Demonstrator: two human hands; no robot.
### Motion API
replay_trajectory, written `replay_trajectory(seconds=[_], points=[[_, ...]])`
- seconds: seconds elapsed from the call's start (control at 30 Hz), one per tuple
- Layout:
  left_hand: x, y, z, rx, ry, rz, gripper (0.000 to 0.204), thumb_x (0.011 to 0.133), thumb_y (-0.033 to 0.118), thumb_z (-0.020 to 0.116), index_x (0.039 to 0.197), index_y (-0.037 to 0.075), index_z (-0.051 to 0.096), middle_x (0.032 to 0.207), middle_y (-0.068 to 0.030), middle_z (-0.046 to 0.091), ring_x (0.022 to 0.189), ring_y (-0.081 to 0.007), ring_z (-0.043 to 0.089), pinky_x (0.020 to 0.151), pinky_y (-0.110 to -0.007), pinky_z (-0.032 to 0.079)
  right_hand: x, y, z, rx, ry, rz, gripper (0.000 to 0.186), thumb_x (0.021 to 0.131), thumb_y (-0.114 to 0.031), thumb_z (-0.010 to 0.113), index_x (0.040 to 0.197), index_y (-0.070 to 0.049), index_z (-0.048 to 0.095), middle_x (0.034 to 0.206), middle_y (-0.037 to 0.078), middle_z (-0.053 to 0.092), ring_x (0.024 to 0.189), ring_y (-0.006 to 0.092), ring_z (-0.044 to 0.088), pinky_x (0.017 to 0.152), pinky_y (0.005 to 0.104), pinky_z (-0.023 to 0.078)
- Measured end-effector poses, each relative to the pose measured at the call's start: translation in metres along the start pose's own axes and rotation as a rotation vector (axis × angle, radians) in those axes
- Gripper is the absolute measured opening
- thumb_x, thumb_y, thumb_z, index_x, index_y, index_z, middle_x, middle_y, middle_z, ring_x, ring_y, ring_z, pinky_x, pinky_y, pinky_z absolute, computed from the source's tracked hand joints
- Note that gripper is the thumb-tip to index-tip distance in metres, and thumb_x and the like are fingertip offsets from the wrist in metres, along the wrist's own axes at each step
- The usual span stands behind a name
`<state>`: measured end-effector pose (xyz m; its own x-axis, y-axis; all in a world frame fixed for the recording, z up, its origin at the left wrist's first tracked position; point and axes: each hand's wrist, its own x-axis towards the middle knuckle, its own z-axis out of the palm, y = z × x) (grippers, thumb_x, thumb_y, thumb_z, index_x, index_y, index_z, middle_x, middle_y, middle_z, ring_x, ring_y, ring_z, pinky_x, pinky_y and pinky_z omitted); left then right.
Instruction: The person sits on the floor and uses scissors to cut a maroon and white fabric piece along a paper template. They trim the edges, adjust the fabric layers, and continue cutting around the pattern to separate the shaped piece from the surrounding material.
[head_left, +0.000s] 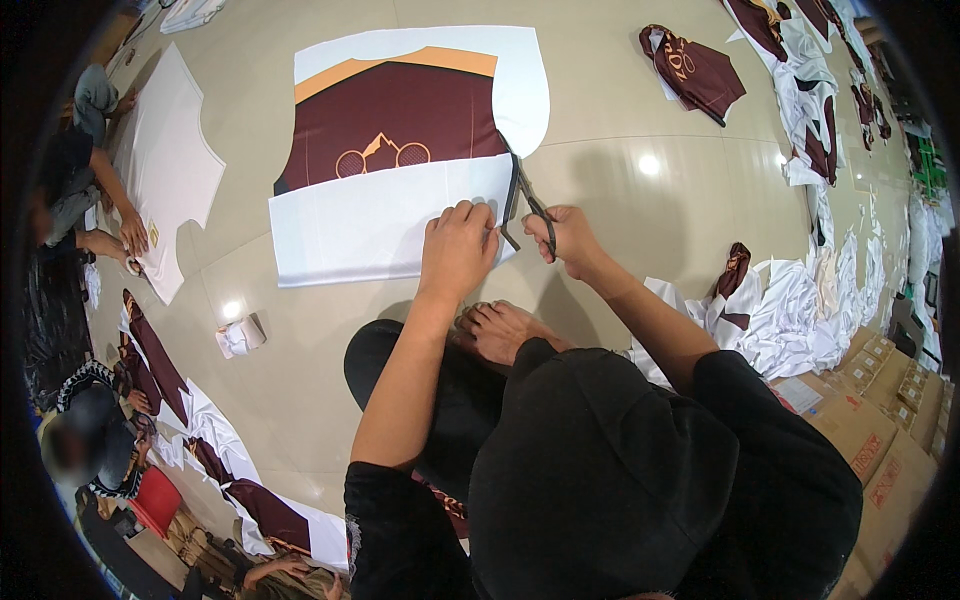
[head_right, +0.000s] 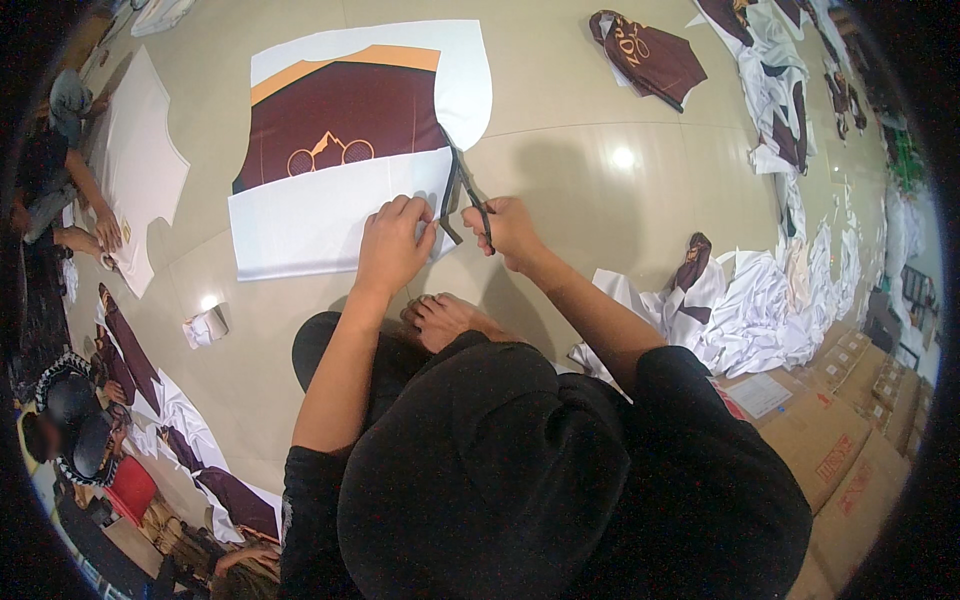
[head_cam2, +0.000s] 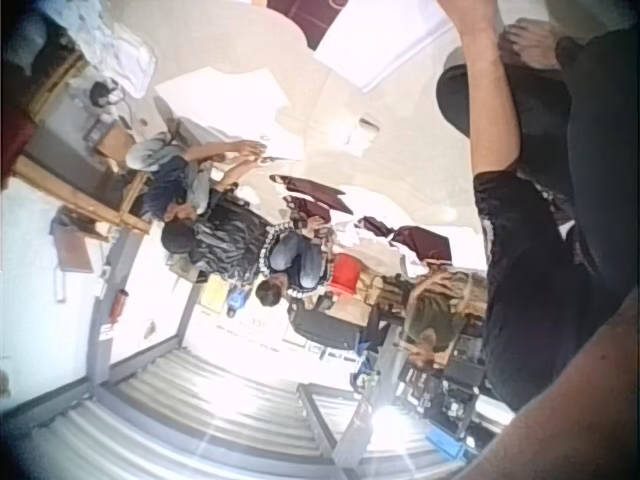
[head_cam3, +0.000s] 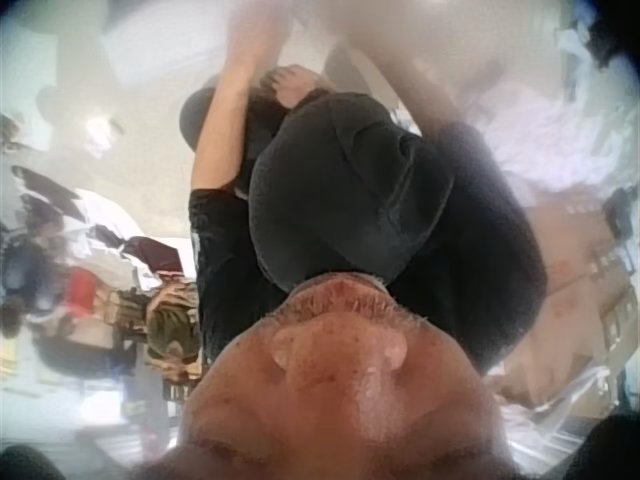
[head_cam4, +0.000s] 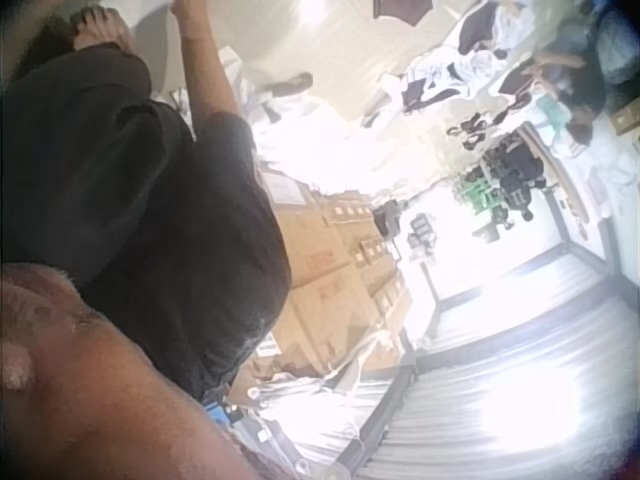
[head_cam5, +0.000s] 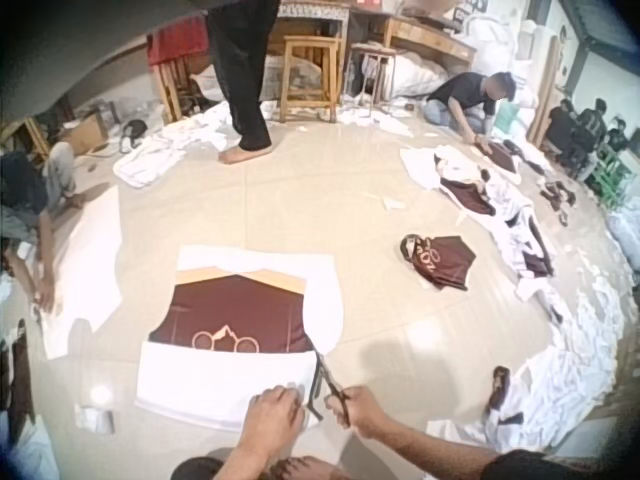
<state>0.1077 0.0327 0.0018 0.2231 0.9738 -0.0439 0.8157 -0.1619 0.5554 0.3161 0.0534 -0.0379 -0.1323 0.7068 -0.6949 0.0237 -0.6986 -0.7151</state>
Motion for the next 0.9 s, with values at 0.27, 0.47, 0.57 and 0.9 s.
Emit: replay_trajectory(seconds=[0.27, 0.47, 0.57, 0.9], points=[[-0.001, 0.001, -0.006, -0.03, 0.027, -0.005, 0.015, 0.09, 0.016, 0.071, 0.099, 0.008, 0.062, 0.097, -0.0106, 0.064, 0.095, -0.0351, 0.065, 0.085, -0.048, 0.049, 0.003, -0.014, 0.008, 0.002, 0.012, 0.007, 0.034, 0.08, -0.029, 0.078, 0.078, 0.002, 0.066, 0.06, 0.003, 0.056, 0.048, 0.0129, 0.053, 0.043, 0.0283, 0.04], [-0.001, 0.002, -0.01, -0.06, 0.04, 0.004, 0.015, 0.089, 0.016, 0.071, 0.098, 0.009, 0.062, 0.096, -0.0103, 0.063, 0.094, -0.0343, 0.065, 0.083, -0.048, 0.049, 0.014, -0.017, 0.016, 0.009, 0.048, -0.009, 0.036, 0.082, -0.03, 0.08, 0.073, 0.002, 0.065, 0.061, 0.003, 0.055, 0.048, 0.0123, 0.053, 0.042, 0.0285, 0.039], [-0.002, 0.001, -0.01, -0.061, 0.044, 0.009, 0.015, 0.089, 0.016, 0.071, 0.098, 0.009, 0.062, 0.096, -0.01, 0.063, 0.093, -0.0334, 0.064, 0.082, -0.048, 0.048, 0.015, -0.017, 0.021, 0.071, 0.039, -0.017, 0.035, 0.082, -0.028, 0.081, 0.072, 0.001, 0.065, 0.061, 0.003, 0.055, 0.048, 0.0123, 0.053, 0.041, 0.0284, 0.039], [-0.001, 0.002, -0.013, -0.086, 0.066, 0.021, 0.014, 0.091, 0.016, 0.07, 0.098, 0.008, 0.061, 0.093, -0.0114, 0.063, 0.091, -0.0361, 0.064, 0.081, -0.048, 0.048, 0.018, -0.01, 0.027, 0.118, 0.067, -0.023, 0.03, 0.083, -0.021, 0.081, 0.071, 0.001, 0.064, 0.061, 0.004, 0.056, 0.048, 0.0127, 0.054, 0.04, 0.0283, 0.039]])
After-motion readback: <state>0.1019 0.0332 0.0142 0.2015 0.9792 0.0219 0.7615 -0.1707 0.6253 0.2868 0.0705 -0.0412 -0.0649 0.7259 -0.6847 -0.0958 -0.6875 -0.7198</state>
